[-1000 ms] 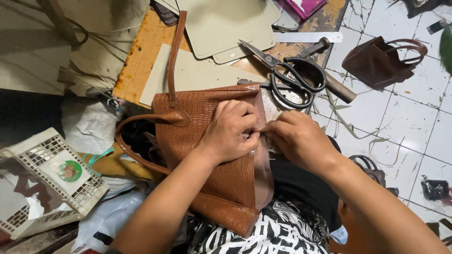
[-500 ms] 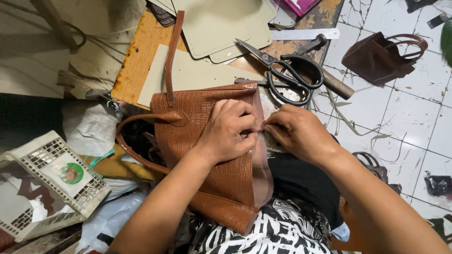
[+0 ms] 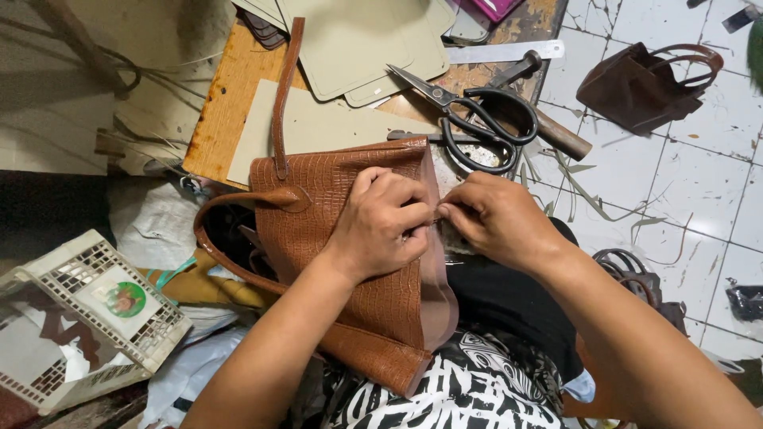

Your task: Assembling a leather handbag by folding components, hammering seams, and trimming edges with scissors.

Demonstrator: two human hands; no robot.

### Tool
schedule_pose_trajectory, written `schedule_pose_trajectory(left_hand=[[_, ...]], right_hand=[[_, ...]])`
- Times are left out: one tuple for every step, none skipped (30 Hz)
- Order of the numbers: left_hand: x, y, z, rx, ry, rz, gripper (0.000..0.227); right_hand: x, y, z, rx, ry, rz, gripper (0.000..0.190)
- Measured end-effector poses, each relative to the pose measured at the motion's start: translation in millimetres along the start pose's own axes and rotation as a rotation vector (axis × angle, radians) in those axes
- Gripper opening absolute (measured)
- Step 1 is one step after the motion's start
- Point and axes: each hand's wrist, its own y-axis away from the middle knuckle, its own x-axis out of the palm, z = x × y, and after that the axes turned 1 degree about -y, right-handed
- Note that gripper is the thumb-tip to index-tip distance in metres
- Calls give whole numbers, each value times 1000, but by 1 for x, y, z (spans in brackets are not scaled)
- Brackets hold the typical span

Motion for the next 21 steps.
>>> schedule_pose_trajectory(left_hand=[[1,1,0,14,-14,-7,8],[-1,-1,-1,17,-13,-6,8],[-3,-2,-3,20,-15,-10,6],[-5,-4,-4,23,-18,-13,4],[-7,-4,-6,25,-18,-12,4],[-9,-5,-7,33,-30,-20,5],[-10,-6,-9,41,-42,-29,7],[-9,-6,-8,42,-42,-29,7],[-8,-5,-7,53,-50,-37,7],[-7,-4,-7,62,-57,-45,8],[-8,-5,-8,63,-56,-44,8],[-9,-5,-8,73,-60,-54,9],[-9,-5,-9,82,-64,-64,10],[-11,-6,-10,83,-63,-62,10],[-12,-6,-11,87,-65,-59,11],[-13,-7,-12,91,-68,-57,12],[-13,-7,-12,93,-67,-57,12],[-13,-6,-12,96,-56,-53,12],[-12,-6,-12,99,-44,-49,12],[-13,-6,-13,100,-43,-49,12],[-15,-7,-13,105,-42,-45,12]], right_hand=[[-1,1,0,10,-15,7,10],[-2,-1,1,12,-15,4,10],[-3,-2,2,4,-21,14,11],[-4,-3,4,-4,-29,24,12],[-4,-3,3,-2,-30,21,12],[-5,-3,3,-8,-26,28,13],[-5,-4,3,-14,-22,35,15],[-5,-4,2,-14,-22,33,15],[-4,-5,1,7,-15,46,14],[-4,-4,0,29,-8,60,14],[-5,-6,2,30,-8,59,14],[-6,-7,4,17,43,80,14],[-7,-8,6,3,94,102,14],[-7,-9,6,5,93,101,14],[-7,-10,6,3,139,137,15],[-7,-12,6,2,186,173,16],[-6,-14,6,3,186,171,16],[-6,-17,7,9,235,199,17],[-6,-19,7,15,284,228,18],[-6,-21,8,17,284,228,18],[-6,-24,10,48,292,257,18]])
